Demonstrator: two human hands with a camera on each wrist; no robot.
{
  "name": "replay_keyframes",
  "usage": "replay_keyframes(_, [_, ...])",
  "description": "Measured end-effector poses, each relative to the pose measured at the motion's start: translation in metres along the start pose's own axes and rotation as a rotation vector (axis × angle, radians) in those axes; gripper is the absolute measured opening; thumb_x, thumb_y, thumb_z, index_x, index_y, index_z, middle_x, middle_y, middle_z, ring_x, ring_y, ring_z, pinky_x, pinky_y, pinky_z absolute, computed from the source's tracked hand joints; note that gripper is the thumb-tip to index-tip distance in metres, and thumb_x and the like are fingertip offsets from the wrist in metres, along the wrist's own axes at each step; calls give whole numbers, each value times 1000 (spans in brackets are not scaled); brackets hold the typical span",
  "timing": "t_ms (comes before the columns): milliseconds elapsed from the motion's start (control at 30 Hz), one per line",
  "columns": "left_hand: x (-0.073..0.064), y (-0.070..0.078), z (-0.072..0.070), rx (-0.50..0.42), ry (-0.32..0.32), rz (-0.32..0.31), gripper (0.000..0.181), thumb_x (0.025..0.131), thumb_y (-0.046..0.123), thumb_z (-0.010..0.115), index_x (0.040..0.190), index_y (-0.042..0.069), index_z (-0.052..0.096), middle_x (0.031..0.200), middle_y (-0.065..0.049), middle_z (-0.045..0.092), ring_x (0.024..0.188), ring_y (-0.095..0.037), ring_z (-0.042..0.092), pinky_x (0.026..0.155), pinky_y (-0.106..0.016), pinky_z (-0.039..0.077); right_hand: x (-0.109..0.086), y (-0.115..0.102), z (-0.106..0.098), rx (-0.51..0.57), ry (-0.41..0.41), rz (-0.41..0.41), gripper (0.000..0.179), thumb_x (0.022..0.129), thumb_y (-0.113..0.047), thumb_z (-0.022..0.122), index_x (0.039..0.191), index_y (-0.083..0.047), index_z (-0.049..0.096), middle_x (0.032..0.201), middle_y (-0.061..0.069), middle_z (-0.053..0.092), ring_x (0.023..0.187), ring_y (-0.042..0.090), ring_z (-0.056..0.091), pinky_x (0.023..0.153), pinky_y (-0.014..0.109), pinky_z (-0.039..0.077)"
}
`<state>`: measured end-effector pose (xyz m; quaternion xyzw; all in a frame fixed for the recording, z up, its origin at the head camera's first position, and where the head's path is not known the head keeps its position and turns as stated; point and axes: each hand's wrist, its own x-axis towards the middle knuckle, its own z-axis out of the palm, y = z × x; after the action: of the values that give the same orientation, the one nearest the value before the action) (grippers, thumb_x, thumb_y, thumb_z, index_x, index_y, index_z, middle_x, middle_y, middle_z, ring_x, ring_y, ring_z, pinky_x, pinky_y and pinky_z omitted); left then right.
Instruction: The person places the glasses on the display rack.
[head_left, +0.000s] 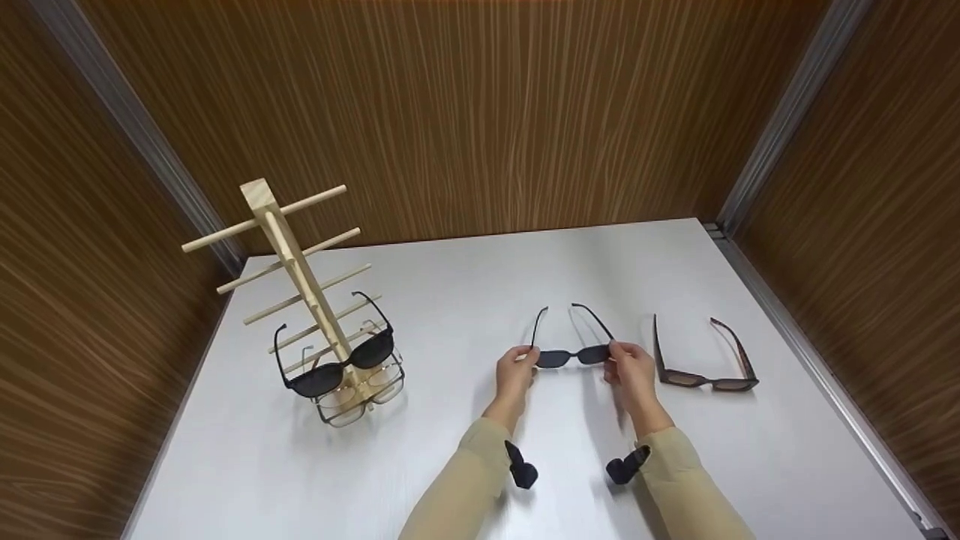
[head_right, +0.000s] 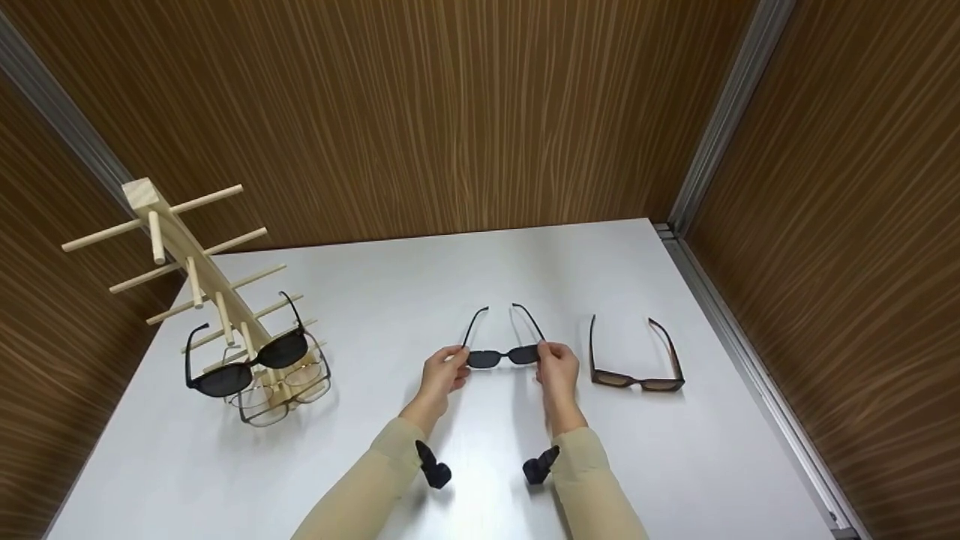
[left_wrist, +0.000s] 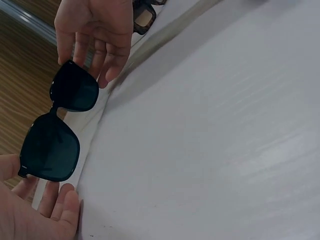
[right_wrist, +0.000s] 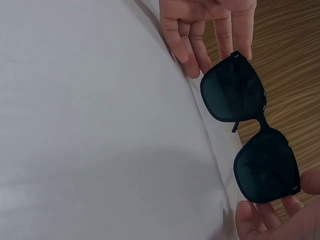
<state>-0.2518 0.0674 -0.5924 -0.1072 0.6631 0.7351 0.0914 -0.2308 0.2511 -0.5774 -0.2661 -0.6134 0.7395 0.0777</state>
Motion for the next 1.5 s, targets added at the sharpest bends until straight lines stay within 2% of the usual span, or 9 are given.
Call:
replay_keyframes(133, [-1, -1, -1, -23, 8, -2, 24, 89, 21, 62, 104, 3, 64, 86, -11, 61, 75, -22, 58, 68, -32, 48, -4, -2, 0, 26, -11, -1, 24, 94, -14, 54, 108, 6, 50, 84, 11, 55, 62, 17, 50, 54, 28, 46])
replay_keyframes(333, [-4, -2, -5, -50, 26, 17, 21, 87, 19, 64, 99, 2, 65, 77, -10, 60, 66, -18, 55, 59, -27, 46, -10, -4, 0, 10, -25, 12, 26, 93, -15, 55, 109, 5, 51, 88, 14, 57, 67, 20, 54, 58, 31, 48])
replay_keyframes(567, [-5, -7, -11, -50, 32, 11, 23, 88, 23, 65, 100, 4, 65, 81, -9, 61, 69, -18, 56, 62, -28, 48, -16, -3, -2, 15, -50, 47, 26, 94, -19, 56, 108, 3, 53, 91, 14, 58, 65, 18, 58, 58, 30, 52])
replay_keyframes(933, [-17, -6, -23, -109, 35, 31, 23, 88, 22, 64, 100, 3, 65, 80, -11, 60, 67, -19, 55, 58, -27, 44, -29, -1, 1, 5, -95, -21, 28, 93, -15, 56, 107, 9, 53, 95, 14, 57, 85, 27, 60, 65, 32, 55])
replay_keyframes(1167, [-30, 2, -32, -76, 45, 41, 30, 89, 27, 63, 108, 3, 64, 86, -7, 62, 85, -31, 61, 68, -35, 51, -41, -5, 3, -2, -127, -30, 26, 94, -13, 56, 108, 9, 53, 97, 15, 58, 92, 32, 60, 74, 38, 55])
replay_keyframes(1500, [-41, 9, -42, -34, 70, 119, 31, 88, 30, 63, 105, 5, 67, 88, -6, 64, 85, -27, 61, 75, -40, 51, -54, -9, 3, -13, -167, -37, 26, 93, -14, 57, 107, 7, 55, 96, 14, 60, 90, 30, 61, 74, 37, 55])
